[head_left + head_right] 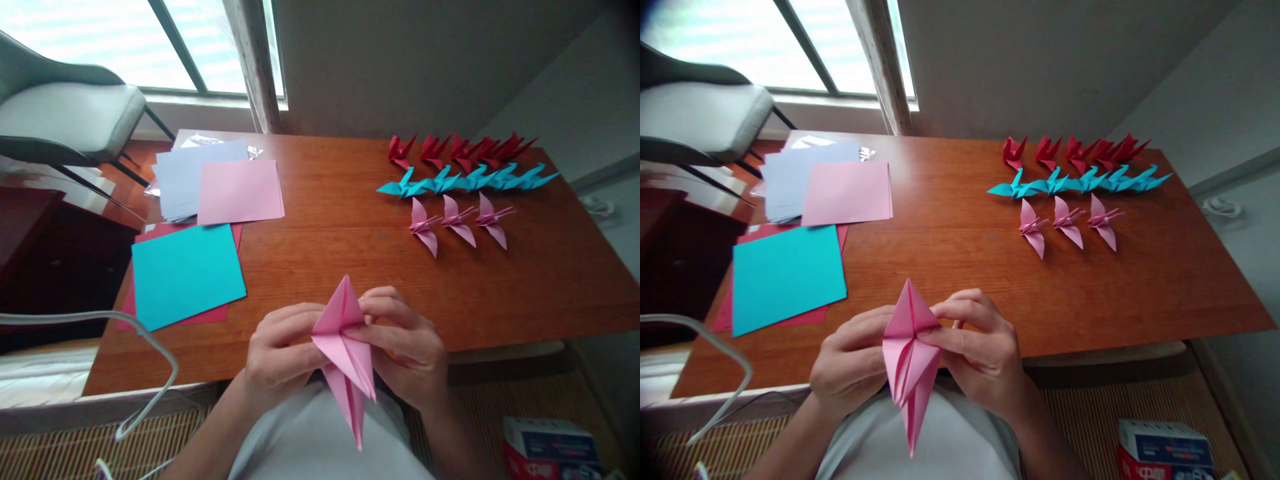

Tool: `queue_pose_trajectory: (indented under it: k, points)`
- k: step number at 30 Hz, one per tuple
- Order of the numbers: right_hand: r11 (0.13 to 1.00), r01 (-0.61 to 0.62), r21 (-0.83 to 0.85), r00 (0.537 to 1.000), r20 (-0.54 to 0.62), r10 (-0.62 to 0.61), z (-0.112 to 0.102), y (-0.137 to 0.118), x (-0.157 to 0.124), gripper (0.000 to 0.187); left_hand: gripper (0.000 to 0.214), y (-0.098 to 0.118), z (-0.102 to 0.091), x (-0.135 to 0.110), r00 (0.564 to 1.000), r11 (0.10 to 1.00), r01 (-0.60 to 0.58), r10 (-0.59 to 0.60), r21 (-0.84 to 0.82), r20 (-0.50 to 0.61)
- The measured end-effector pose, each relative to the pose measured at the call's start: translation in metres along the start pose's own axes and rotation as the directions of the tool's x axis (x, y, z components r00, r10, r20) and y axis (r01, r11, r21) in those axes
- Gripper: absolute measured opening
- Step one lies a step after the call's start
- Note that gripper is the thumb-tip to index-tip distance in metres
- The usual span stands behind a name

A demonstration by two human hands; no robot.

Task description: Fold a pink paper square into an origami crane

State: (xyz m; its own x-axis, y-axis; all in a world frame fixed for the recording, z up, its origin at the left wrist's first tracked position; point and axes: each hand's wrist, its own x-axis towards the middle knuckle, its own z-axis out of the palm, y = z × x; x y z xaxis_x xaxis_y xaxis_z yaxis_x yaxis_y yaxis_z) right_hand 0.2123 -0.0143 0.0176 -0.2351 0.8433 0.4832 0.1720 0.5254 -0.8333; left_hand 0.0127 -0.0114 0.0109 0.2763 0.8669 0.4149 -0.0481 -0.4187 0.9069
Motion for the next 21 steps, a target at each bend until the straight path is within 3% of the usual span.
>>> queue_pose_trajectory:
  k: [6, 8, 10, 15, 21]
  points:
    - [0.980, -0.137, 0.146, 0.990, 0.060, 0.130, -0.008, 0.000, -0.002, 0.035, 0.002, -0.004, -0.004, -0.001, 0.962, 0.923, -0.272, 0.260, 0.272, 0.080]
    - [0.955, -0.216, 0.204, 0.975, 0.088, 0.202, -0.011, -0.003, -0.001, 0.026, 0.002, -0.005, -0.005, 0.001, 0.946, 0.892, -0.325, 0.307, 0.314, 0.107]
    - [0.922, -0.286, 0.260, 0.955, 0.161, 0.251, -0.014, -0.006, 0.002, 0.029, 0.003, -0.004, -0.006, 0.006, 0.927, 0.862, -0.374, 0.339, 0.341, 0.160]
    - [0.878, -0.398, 0.266, 0.882, 0.374, 0.287, -0.018, -0.011, 0.016, 0.052, 0.008, 0.002, -0.007, 0.013, 0.904, 0.809, -0.423, 0.343, 0.409, 0.257]
    - [0.910, -0.364, 0.199, 0.844, 0.483, 0.233, -0.026, -0.010, 0.027, 0.074, 0.012, 0.004, -0.009, 0.011, 0.903, 0.827, -0.401, 0.285, 0.394, 0.322]
